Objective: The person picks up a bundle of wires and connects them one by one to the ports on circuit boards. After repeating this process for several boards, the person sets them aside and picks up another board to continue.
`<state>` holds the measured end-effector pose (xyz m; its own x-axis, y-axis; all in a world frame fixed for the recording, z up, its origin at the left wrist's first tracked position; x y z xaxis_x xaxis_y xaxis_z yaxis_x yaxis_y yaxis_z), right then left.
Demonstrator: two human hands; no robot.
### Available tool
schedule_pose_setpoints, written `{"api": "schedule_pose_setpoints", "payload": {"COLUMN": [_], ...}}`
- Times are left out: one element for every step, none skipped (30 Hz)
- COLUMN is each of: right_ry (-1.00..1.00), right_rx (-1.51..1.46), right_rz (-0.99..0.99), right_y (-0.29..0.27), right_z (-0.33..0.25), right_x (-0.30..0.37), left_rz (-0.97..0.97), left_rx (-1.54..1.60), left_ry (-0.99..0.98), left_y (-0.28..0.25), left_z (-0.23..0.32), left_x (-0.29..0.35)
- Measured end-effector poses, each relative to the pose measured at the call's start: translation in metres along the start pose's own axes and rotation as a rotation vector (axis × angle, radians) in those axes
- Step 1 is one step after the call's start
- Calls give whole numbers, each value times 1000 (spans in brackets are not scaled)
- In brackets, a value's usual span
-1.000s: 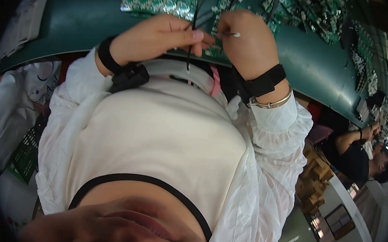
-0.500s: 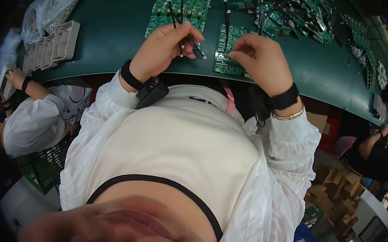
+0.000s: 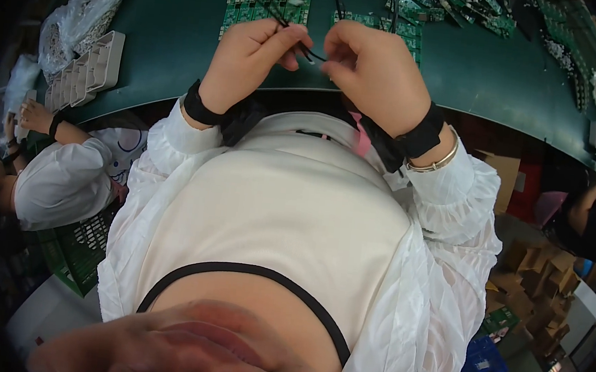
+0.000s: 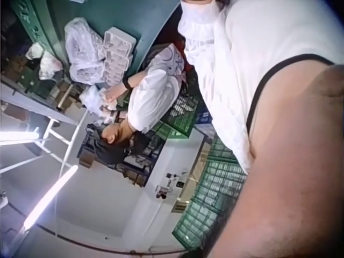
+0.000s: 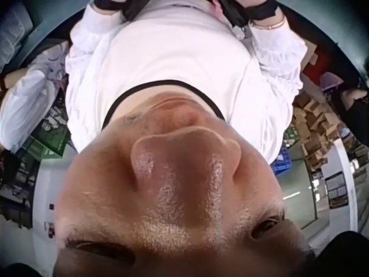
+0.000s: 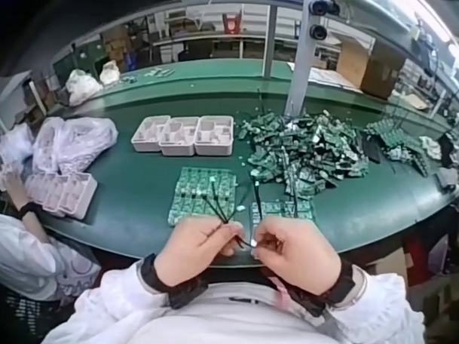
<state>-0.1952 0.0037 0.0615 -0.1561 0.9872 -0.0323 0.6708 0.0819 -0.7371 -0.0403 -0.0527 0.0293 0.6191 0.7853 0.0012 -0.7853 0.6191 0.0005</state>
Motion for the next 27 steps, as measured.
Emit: {"api": "schedule_pose_setpoints", "payload": {"right_ry": [7,-107,-220,-338,-335,-290,-237,-185,-181,-36,107,249,253,207,161,115,117,97,79,62,66,52,38,23,25,17,6], "right_rx": [-4,209,421,639,637,677,720,764,764,613,459,303,302,204,106,8,7,-70,-146,-221,-220,-141,-61,19,21,25,30], "right_rz": [-2,90,182,274,270,295,320,345,342,303,263,221,216,248,281,313,306,267,230,193,188,170,153,135,130,139,147], "right_y": [1,-3,-5,-7,-8,-11,-16,-22,-25,-31,-35,-32,-28,-24,-20,-16,-10,-1,8,14,17,20,23,25,27,28,29], "right_z": [3,-2,-6,-11,-4,8,22,31,37,53,68,81,81,78,74,70,67,61,55,52,52,51,50,50,51,51,51], "right_x": [2,4,8,12,13,15,18,21,25,28,31,36,37,37,37,37,34,29,26,24,23,21,19,17,17,18,17], "left_rz": [-40,-79,-83,-102,-121,-140,-147,-154,-156,-155,-156,-162,-166,-169,-168,-163,-154,-145,-144,-137,-130,-121,-118,-162,-205,-250,-247], "left_rx": [-215,-432,-431,-487,-542,-597,-592,-401,-212,-24,-20,103,226,349,352,274,196,118,123,9,-105,-220,-216,-289,-361,-433,-429], "left_ry": [7,12,3,86,170,254,254,202,148,92,89,101,113,124,118,124,130,137,132,171,209,248,245,266,288,309,308], "left_y": [4,9,12,16,21,25,24,20,15,9,4,-3,-9,-12,-11,-11,-10,-10,-9,-8,-7,-6,-6,-2,2,7,8], "left_z": [6,8,4,6,7,9,11,15,18,18,18,19,19,19,16,11,6,1,-4,-8,-11,-11,-12,-12,-12,-13,-15], "left_x": [-2,0,0,-4,-7,-7,-7,-6,-5,-4,-4,0,3,4,6,7,8,9,9,9,8,8,8,8,8,8,7]}}
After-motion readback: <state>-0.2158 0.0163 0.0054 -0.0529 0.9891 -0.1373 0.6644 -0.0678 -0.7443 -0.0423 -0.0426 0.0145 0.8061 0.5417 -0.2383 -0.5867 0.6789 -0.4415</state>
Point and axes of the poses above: each hand's wrist, its own x-axis away from the middle knuckle, its own y-axis out of the palm, z = x × y, the point moved 7 cm from there along -x, towards the middle knuckle, and after that the axes turned 9 degrees about x, right-handed, at the moved point
